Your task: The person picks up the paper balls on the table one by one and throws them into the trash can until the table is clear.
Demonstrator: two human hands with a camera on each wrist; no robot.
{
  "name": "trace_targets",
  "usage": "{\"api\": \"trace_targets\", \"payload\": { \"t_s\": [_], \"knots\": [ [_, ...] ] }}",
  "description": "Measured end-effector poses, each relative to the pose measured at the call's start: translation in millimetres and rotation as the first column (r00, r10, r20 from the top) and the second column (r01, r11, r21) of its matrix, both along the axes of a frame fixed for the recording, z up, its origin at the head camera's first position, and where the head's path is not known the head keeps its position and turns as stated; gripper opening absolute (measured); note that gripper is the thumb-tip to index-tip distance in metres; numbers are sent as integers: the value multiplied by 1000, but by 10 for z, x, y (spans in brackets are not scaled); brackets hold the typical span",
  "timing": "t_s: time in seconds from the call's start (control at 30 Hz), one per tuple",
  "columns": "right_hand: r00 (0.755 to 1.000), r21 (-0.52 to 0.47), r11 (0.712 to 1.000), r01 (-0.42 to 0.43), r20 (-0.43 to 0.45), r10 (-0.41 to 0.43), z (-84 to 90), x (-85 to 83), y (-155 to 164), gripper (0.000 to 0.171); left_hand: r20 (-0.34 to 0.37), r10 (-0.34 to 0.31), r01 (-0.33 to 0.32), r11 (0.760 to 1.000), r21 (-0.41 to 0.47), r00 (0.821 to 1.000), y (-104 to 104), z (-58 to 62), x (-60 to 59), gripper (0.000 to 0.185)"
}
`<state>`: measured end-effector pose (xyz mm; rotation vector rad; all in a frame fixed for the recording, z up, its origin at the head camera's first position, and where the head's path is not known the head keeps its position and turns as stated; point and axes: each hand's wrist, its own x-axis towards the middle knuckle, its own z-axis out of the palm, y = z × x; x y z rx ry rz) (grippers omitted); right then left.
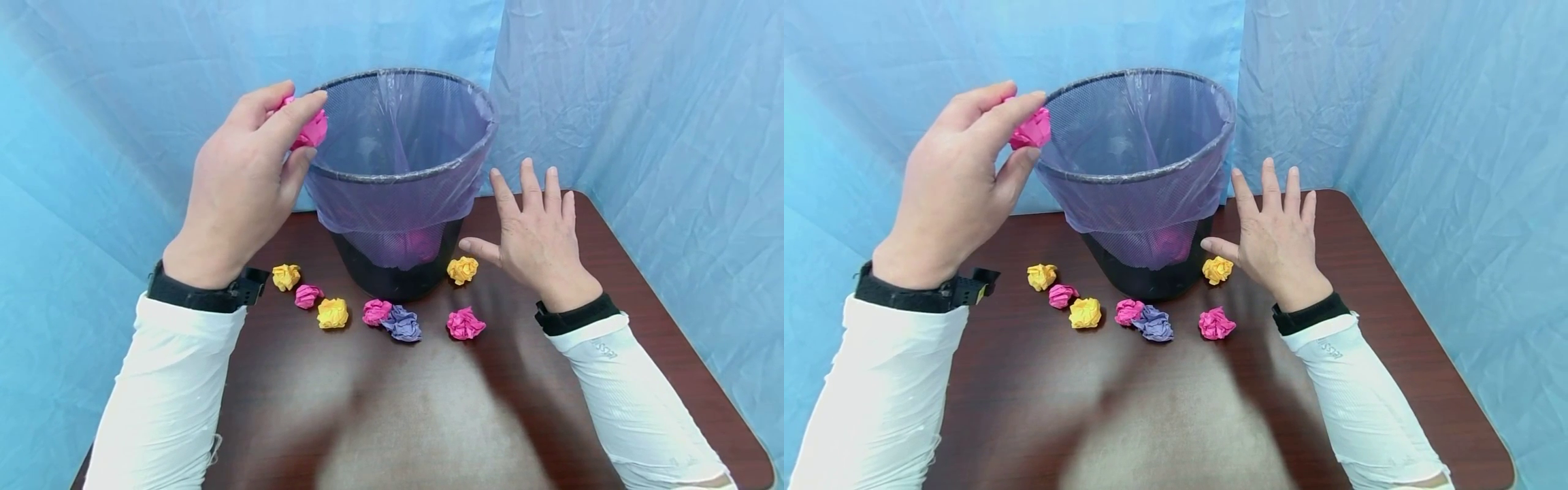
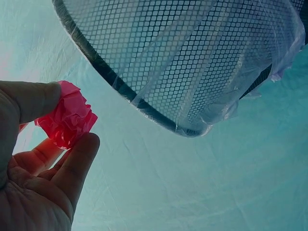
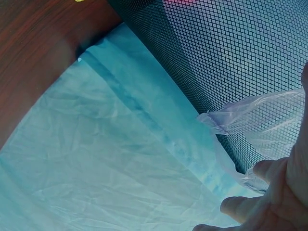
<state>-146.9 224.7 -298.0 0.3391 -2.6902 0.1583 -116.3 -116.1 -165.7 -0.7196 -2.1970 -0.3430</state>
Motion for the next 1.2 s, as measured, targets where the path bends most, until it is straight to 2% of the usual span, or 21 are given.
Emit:
{"api": "trace_targets", "payload": {
  "t_s": [0.37,0.7,0.93,1.2],
  "knots": [
    [1000,-3,1000,11,28,-10,5,9,3,108,38,23,-22,1000,-15,999,23,-33,-53,47],
    [1000,-3,1000,-2,-11,2,-3,14,14,109,46,32,-31,999,-19,998,31,-65,-87,47],
    [1000,0,1000,12,14,-12,16,21,11,108,52,45,-44,999,-25,998,33,-92,-102,49],
    [1000,5,1000,8,-6,-8,17,27,12,108,62,53,-51,998,-32,997,36,-110,-117,50]
  ]
}}
